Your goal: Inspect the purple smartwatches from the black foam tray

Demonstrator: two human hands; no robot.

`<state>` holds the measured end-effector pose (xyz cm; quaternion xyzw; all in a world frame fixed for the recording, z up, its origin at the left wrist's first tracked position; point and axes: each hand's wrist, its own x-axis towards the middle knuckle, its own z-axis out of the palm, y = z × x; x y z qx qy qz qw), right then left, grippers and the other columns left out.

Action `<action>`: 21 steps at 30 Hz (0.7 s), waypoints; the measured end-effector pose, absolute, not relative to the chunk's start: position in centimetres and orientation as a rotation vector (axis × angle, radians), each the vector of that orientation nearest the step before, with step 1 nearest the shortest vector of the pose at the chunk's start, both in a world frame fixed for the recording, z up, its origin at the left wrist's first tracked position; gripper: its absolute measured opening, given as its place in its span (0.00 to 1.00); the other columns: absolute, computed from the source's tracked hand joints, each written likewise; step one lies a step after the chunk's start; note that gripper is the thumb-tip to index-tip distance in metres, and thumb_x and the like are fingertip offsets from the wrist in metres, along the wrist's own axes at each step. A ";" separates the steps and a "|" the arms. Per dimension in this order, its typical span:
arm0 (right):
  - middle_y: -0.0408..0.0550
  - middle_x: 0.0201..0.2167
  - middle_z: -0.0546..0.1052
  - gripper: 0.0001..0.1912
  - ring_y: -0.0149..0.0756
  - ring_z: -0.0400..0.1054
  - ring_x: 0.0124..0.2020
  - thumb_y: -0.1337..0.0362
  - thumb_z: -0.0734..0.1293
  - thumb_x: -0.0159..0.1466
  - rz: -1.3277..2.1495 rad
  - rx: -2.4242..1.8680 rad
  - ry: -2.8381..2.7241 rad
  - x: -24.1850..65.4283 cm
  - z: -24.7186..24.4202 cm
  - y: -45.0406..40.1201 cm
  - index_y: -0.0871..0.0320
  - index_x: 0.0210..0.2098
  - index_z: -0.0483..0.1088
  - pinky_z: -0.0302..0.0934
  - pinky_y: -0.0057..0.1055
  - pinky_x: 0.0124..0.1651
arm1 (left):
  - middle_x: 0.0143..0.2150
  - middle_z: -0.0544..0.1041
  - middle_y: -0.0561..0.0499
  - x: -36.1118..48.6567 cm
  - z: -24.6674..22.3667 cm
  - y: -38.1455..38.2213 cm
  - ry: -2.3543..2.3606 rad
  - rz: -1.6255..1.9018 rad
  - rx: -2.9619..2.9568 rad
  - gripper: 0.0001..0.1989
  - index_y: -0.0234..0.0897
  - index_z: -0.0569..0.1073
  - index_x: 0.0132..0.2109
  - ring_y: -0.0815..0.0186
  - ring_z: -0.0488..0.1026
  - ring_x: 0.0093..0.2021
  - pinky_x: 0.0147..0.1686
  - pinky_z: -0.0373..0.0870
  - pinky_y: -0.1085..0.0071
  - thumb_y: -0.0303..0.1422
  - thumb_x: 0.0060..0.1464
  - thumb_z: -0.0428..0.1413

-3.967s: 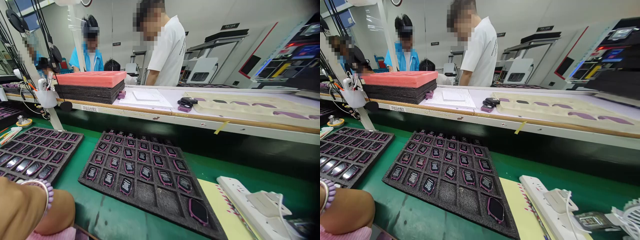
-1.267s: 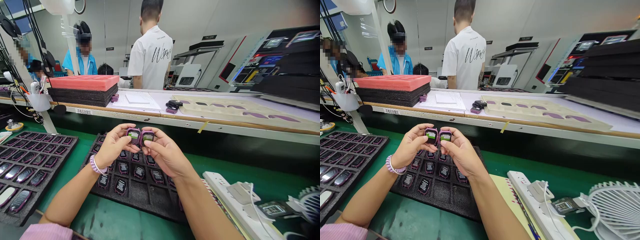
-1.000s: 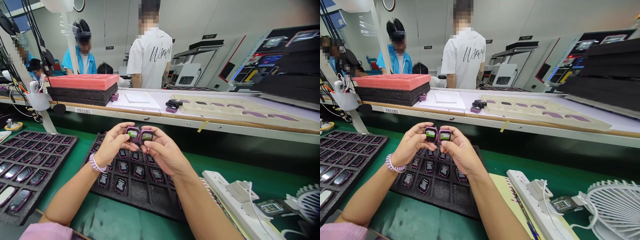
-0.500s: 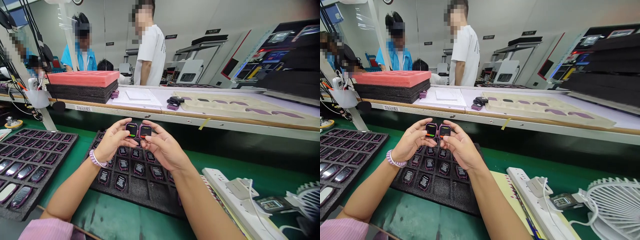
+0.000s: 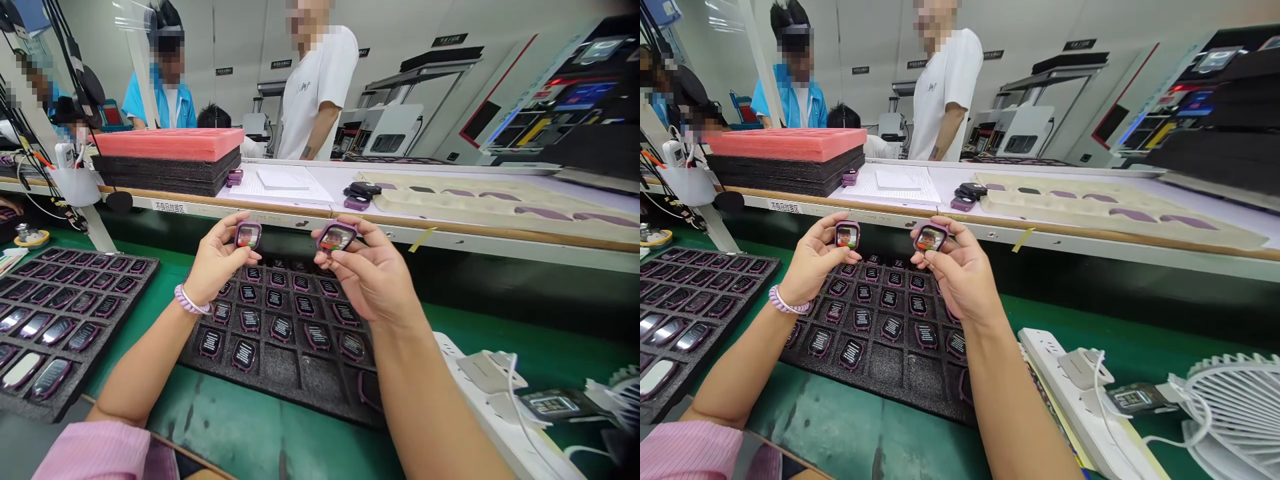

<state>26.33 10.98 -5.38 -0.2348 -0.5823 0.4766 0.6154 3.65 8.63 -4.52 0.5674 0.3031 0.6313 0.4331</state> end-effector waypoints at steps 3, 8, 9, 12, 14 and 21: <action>0.45 0.42 0.79 0.23 0.34 0.72 0.30 0.68 0.73 0.55 1.064 -0.542 -1.344 26.8 -5.3 11.2 0.50 0.49 0.67 0.71 0.31 0.34 | 0.43 0.74 0.51 3.1 -4.3 8.8 0.756 1.630 1.420 0.29 0.38 0.69 0.57 0.72 0.78 0.30 0.32 0.79 0.78 0.25 0.46 0.62; 0.45 0.42 0.78 0.24 0.34 0.72 0.29 0.67 0.74 0.54 1.028 -0.559 -1.360 26.9 -5.0 10.9 0.50 0.49 0.67 0.70 0.32 0.33 | 0.42 0.75 0.52 2.7 -4.0 8.8 0.771 1.690 1.452 0.30 0.38 0.69 0.57 0.73 0.76 0.29 0.30 0.77 0.80 0.26 0.45 0.64; 0.45 0.42 0.78 0.23 0.34 0.72 0.29 0.67 0.74 0.55 1.023 -0.560 -1.366 26.8 -4.9 10.8 0.50 0.49 0.67 0.70 0.32 0.33 | 0.41 0.75 0.52 2.7 -3.9 8.8 0.774 1.694 1.459 0.30 0.38 0.69 0.57 0.73 0.76 0.29 0.30 0.77 0.79 0.26 0.45 0.64; 0.45 0.42 0.78 0.23 0.34 0.72 0.29 0.66 0.73 0.55 1.026 -0.557 -1.381 26.6 -4.9 10.6 0.50 0.49 0.68 0.70 0.32 0.34 | 0.40 0.75 0.52 2.8 -3.8 8.7 0.786 1.700 1.471 0.29 0.38 0.70 0.57 0.73 0.76 0.29 0.30 0.77 0.79 0.26 0.46 0.64; 0.45 0.42 0.78 0.23 0.34 0.72 0.30 0.66 0.73 0.56 1.032 -0.552 -1.391 26.4 -4.9 10.5 0.50 0.50 0.68 0.70 0.32 0.34 | 0.39 0.75 0.53 2.8 -3.7 8.6 0.788 1.707 1.471 0.28 0.38 0.70 0.56 0.73 0.76 0.28 0.30 0.77 0.79 0.27 0.46 0.65; 0.47 0.44 0.77 0.21 0.36 0.73 0.32 0.63 0.71 0.61 1.027 -0.554 -1.474 26.2 -5.2 10.3 0.50 0.52 0.66 0.72 0.36 0.37 | 0.40 0.76 0.52 2.8 -3.8 8.5 0.774 1.708 1.509 0.27 0.39 0.71 0.56 0.73 0.75 0.28 0.29 0.76 0.79 0.28 0.48 0.65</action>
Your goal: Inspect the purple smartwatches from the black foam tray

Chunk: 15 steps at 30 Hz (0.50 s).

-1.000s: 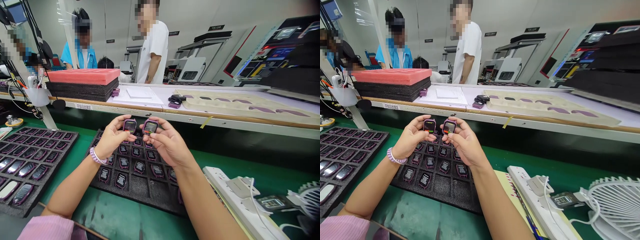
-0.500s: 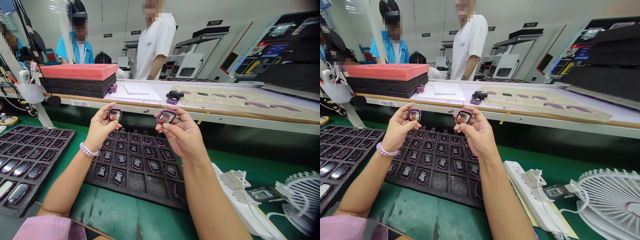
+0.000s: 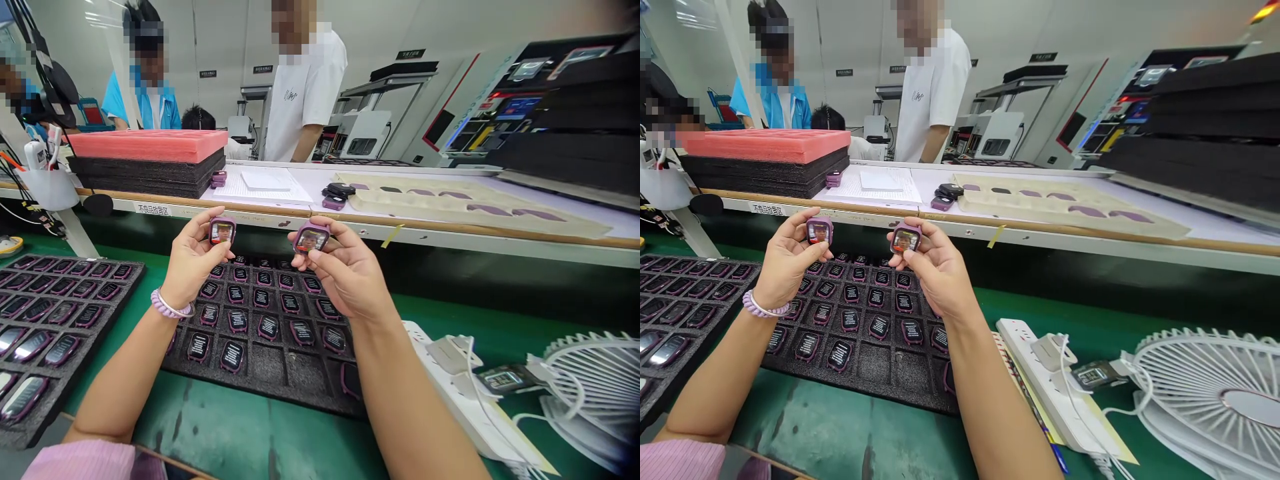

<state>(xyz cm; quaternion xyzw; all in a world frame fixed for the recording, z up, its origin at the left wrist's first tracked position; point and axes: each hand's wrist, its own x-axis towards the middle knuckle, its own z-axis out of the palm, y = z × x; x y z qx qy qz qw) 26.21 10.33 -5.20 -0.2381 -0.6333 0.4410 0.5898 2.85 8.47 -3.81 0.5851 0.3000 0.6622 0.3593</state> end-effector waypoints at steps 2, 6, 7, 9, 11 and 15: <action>0.47 0.45 0.77 0.22 0.37 0.73 0.33 0.65 0.71 0.59 1.035 -0.549 -1.485 26.1 -5.2 10.3 0.50 0.52 0.66 0.73 0.37 0.38 | 0.42 0.76 0.51 3.0 -3.9 8.4 0.768 1.686 1.522 0.28 0.40 0.70 0.57 0.72 0.76 0.29 0.31 0.78 0.78 0.28 0.48 0.65; 0.47 0.44 0.78 0.23 0.37 0.74 0.32 0.67 0.71 0.57 1.100 -0.523 -1.455 25.6 -5.2 10.1 0.51 0.52 0.67 0.73 0.36 0.38 | 0.45 0.75 0.50 3.4 -4.0 8.0 0.762 1.634 1.542 0.28 0.40 0.69 0.57 0.71 0.76 0.31 0.34 0.79 0.76 0.29 0.48 0.65; 0.47 0.44 0.78 0.23 0.37 0.75 0.32 0.66 0.72 0.57 1.120 -0.519 -1.447 25.5 -5.1 10.0 0.52 0.51 0.67 0.72 0.36 0.37 | 0.44 0.75 0.50 3.5 -4.1 8.0 0.762 1.625 1.540 0.28 0.40 0.70 0.57 0.71 0.76 0.31 0.35 0.80 0.75 0.28 0.48 0.65; 0.48 0.43 0.79 0.22 0.37 0.75 0.31 0.64 0.73 0.58 1.150 -0.519 -1.437 25.3 -5.1 9.9 0.52 0.51 0.68 0.72 0.35 0.36 | 0.45 0.75 0.50 3.8 -4.1 7.9 0.760 1.612 1.537 0.28 0.40 0.70 0.57 0.71 0.76 0.32 0.36 0.80 0.75 0.28 0.48 0.65; 0.48 0.43 0.79 0.22 0.37 0.75 0.31 0.60 0.75 0.59 1.161 -0.524 -1.430 25.2 -5.0 9.9 0.53 0.51 0.68 0.73 0.35 0.35 | 0.45 0.75 0.49 4.0 -4.1 7.8 0.756 1.599 1.537 0.27 0.39 0.70 0.57 0.71 0.76 0.33 0.37 0.80 0.75 0.29 0.48 0.65; 0.48 0.42 0.79 0.24 0.37 0.75 0.30 0.57 0.76 0.58 1.152 -0.532 -1.416 25.2 -5.0 9.9 0.53 0.50 0.68 0.73 0.35 0.34 | 0.45 0.75 0.49 4.1 -4.2 7.7 0.758 1.582 1.536 0.27 0.39 0.70 0.57 0.72 0.76 0.32 0.36 0.80 0.75 0.29 0.49 0.65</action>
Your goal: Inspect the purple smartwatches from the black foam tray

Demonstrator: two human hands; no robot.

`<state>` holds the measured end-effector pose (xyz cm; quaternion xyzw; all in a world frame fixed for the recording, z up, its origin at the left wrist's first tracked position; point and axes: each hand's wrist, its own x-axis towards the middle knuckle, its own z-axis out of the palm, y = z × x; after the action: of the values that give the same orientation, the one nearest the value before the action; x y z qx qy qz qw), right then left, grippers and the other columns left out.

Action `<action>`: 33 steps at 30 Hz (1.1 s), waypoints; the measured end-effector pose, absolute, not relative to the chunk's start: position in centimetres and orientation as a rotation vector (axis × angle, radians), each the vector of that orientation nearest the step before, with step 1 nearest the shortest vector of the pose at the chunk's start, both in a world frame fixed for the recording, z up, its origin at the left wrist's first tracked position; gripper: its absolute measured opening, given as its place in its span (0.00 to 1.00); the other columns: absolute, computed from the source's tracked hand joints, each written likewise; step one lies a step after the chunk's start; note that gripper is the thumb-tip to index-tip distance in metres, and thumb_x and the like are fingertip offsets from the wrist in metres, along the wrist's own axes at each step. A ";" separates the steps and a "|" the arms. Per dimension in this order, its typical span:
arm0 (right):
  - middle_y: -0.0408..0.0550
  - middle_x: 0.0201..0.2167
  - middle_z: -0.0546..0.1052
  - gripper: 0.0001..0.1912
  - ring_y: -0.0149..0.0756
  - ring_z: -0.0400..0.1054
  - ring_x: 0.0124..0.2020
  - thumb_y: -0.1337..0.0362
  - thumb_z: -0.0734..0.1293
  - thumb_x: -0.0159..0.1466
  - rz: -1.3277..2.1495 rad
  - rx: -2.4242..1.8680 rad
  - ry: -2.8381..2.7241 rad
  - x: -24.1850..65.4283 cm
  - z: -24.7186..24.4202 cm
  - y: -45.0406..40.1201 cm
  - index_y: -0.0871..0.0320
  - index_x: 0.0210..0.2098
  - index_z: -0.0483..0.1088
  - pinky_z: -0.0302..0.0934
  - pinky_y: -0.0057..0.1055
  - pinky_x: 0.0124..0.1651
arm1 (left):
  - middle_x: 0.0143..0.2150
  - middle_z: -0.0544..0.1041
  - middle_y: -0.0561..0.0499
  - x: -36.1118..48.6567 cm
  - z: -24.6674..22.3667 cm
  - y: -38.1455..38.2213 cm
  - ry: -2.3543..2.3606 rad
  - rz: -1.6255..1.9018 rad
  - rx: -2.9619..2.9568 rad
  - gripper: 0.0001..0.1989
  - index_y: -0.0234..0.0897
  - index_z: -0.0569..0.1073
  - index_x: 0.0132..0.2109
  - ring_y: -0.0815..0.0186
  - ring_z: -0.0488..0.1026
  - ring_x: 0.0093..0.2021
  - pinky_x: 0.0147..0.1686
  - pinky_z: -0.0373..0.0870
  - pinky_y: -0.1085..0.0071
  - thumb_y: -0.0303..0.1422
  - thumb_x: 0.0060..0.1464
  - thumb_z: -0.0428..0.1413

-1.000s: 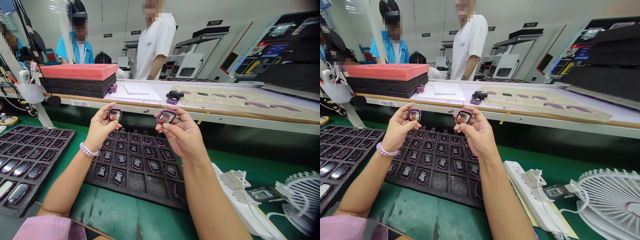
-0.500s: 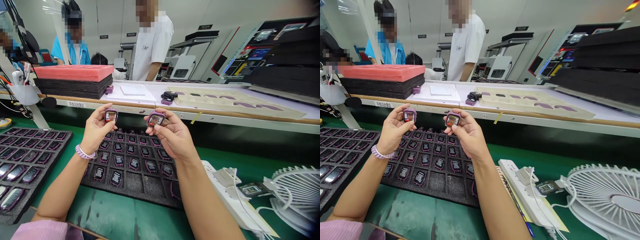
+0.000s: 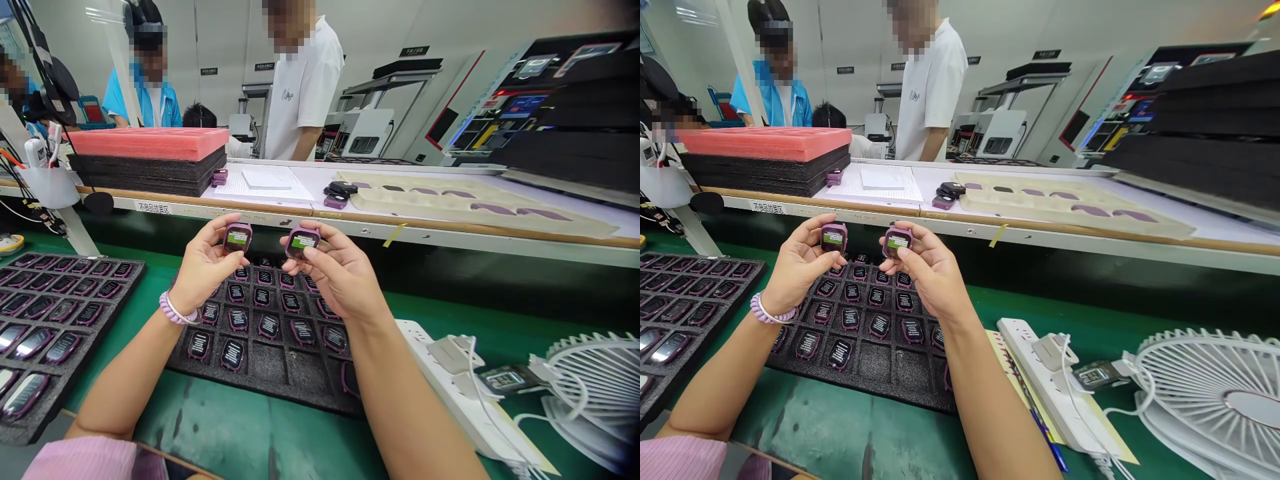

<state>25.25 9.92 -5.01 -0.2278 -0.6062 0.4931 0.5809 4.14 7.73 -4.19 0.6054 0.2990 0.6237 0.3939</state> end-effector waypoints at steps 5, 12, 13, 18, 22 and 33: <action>0.47 0.43 0.79 0.21 0.38 0.75 0.30 0.63 0.74 0.57 1.171 -0.508 -1.434 25.3 -5.0 9.9 0.52 0.49 0.69 0.73 0.37 0.35 | 0.43 0.76 0.49 4.2 -4.1 7.6 0.779 1.590 1.536 0.25 0.38 0.70 0.55 0.72 0.75 0.31 0.33 0.79 0.76 0.30 0.50 0.64; 0.48 0.42 0.79 0.20 0.37 0.75 0.29 0.62 0.74 0.58 1.171 -0.516 -1.446 25.2 -5.2 9.8 0.53 0.49 0.69 0.73 0.36 0.34 | 0.40 0.76 0.51 4.1 -4.1 7.7 0.791 1.603 1.522 0.21 0.36 0.72 0.52 0.74 0.74 0.26 0.27 0.76 0.79 0.31 0.51 0.64; 0.48 0.42 0.79 0.20 0.37 0.75 0.29 0.61 0.74 0.58 1.165 -0.527 -1.451 25.2 -5.2 9.8 0.53 0.49 0.69 0.73 0.37 0.34 | 0.41 0.76 0.50 4.1 -4.2 7.7 0.787 1.593 1.521 0.21 0.36 0.71 0.53 0.73 0.75 0.27 0.27 0.77 0.79 0.31 0.51 0.64; 0.48 0.40 0.79 0.21 0.35 0.74 0.27 0.56 0.76 0.59 1.145 -0.536 -1.438 25.1 -5.2 9.9 0.53 0.47 0.69 0.71 0.33 0.30 | 0.44 0.76 0.48 4.2 -4.2 7.6 0.768 1.538 1.509 0.22 0.36 0.70 0.55 0.70 0.78 0.28 0.28 0.79 0.76 0.35 0.53 0.63; 0.47 0.39 0.79 0.22 0.35 0.72 0.26 0.53 0.77 0.59 1.124 -0.554 -1.451 25.3 -5.2 9.8 0.53 0.47 0.69 0.70 0.33 0.29 | 0.44 0.77 0.47 4.1 -4.2 7.4 0.783 1.513 1.509 0.22 0.36 0.71 0.55 0.70 0.78 0.27 0.28 0.79 0.77 0.36 0.54 0.63; 0.47 0.41 0.78 0.18 0.36 0.73 0.28 0.57 0.76 0.60 1.089 -0.529 -1.434 25.5 -3.7 8.1 0.51 0.47 0.70 0.71 0.35 0.31 | 0.45 0.76 0.48 3.7 -3.1 6.3 0.739 1.563 1.521 0.22 0.39 0.70 0.56 0.68 0.79 0.30 0.31 0.81 0.73 0.34 0.54 0.62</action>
<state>25.51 8.11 -3.75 -0.2273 -0.6164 0.4682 0.5909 3.68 6.32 -3.11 0.6033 0.2931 0.6200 0.4071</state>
